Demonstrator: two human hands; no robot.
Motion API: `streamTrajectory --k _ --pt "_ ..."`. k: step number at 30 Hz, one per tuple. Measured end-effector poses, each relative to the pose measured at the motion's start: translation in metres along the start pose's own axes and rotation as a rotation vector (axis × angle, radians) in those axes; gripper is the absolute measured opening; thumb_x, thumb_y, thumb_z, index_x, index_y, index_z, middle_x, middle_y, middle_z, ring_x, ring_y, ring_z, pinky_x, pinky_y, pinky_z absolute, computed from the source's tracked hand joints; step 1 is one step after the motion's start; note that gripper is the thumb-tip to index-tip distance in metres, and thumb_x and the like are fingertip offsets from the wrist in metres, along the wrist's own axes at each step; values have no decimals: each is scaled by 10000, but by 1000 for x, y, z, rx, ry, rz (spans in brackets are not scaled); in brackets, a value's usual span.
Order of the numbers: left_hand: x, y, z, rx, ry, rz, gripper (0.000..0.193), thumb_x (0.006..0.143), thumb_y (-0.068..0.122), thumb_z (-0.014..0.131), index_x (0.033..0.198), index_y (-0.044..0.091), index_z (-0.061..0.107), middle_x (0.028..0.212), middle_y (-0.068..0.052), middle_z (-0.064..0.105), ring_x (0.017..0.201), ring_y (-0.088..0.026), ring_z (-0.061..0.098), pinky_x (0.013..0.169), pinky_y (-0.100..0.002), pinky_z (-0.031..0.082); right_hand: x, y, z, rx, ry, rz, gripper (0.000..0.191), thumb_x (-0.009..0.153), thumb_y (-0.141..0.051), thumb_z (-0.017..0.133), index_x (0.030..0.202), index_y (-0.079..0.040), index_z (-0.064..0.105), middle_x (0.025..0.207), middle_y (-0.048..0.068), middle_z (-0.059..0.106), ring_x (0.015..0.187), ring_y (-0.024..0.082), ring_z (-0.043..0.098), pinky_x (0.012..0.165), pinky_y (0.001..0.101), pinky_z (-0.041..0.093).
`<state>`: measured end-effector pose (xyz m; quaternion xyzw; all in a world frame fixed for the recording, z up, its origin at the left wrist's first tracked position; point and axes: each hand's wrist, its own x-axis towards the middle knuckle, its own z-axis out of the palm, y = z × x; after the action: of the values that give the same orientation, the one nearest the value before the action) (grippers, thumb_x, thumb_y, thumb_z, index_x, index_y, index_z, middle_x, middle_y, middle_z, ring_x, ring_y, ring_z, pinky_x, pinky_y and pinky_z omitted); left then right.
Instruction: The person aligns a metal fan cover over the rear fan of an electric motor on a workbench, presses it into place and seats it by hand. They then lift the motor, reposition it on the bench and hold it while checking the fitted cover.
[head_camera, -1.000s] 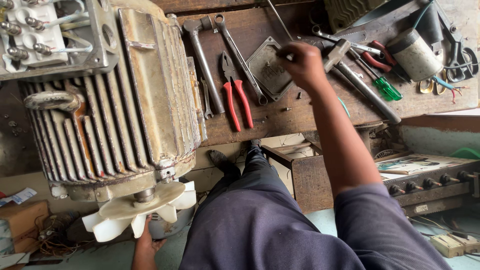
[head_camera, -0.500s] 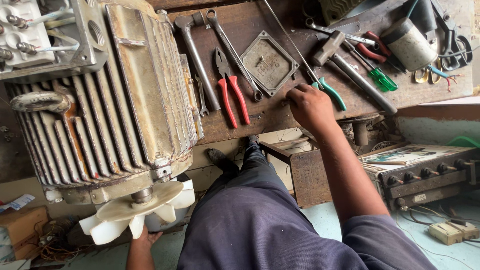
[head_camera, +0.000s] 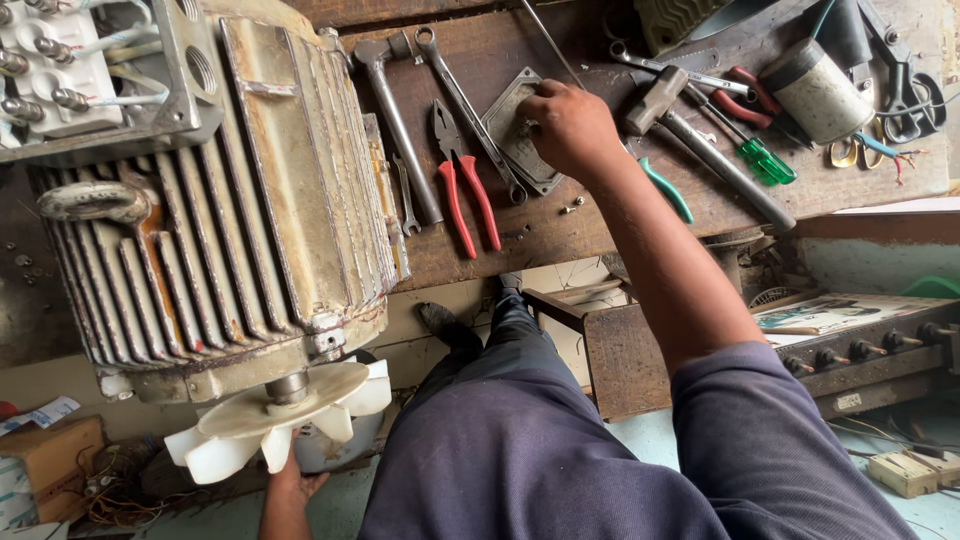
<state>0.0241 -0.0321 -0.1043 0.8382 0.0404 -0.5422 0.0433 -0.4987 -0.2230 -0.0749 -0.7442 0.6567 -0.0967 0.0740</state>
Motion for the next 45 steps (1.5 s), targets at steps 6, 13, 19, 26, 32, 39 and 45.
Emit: streamTrajectory --k 6,13,19,26,32,39,45 --pt "4 -10 -4 -45 32 -31 969 720 748 690 1539 304 423 1502 -109 469 1258 -413 503 914 -537 496 -30 21 -10 387 167 75 151 932 -69 774 1082 -81 754 1046 121 706 936 301 707 780 399 580" --pt "7 -9 -1 -115 -9 -67 982 720 787 685 1510 256 444 1491 -109 500 1255 -401 524 890 -545 514 -146 -17 -11 305 210 361 134 921 -109 775 1053 -92 754 948 101 724 790 246 688 720 374 557" --pt "3 3 9 -9 -6 -26 899 790 771 595 1542 324 386 1517 -85 467 1278 -416 508 892 -565 517 -160 -52 18 301 251 579 177 885 -149 791 1049 -89 768 978 96 729 857 294 715 736 403 561" --pt "0 18 10 11 -32 77 852 891 753 500 1580 285 320 1575 -64 398 1368 -395 461 897 -550 520 -174 -51 21 388 326 563 218 914 -121 764 1112 -35 733 1013 121 728 867 266 733 737 347 584" --pt "3 17 6 -79 -35 32 842 938 704 508 1544 133 390 1542 -163 431 1322 -406 504 945 -559 548 -172 -23 12 365 360 584 188 937 -128 751 1108 -50 744 1044 127 744 910 248 753 808 337 607" --pt "-1 8 3 -16 -5 4 822 850 740 560 1509 263 450 1481 -104 517 1221 -388 549 874 -522 524 -112 3 -17 318 189 388 213 908 -149 779 1105 -73 748 1036 117 722 917 308 723 779 403 576" --pt "-4 -5 5 7 11 -8 942 710 702 698 1518 286 451 1462 -107 502 1219 -404 529 910 -529 509 -28 -10 6 200 69 189 292 858 -157 799 1145 -133 754 1064 119 697 964 342 695 803 448 561"
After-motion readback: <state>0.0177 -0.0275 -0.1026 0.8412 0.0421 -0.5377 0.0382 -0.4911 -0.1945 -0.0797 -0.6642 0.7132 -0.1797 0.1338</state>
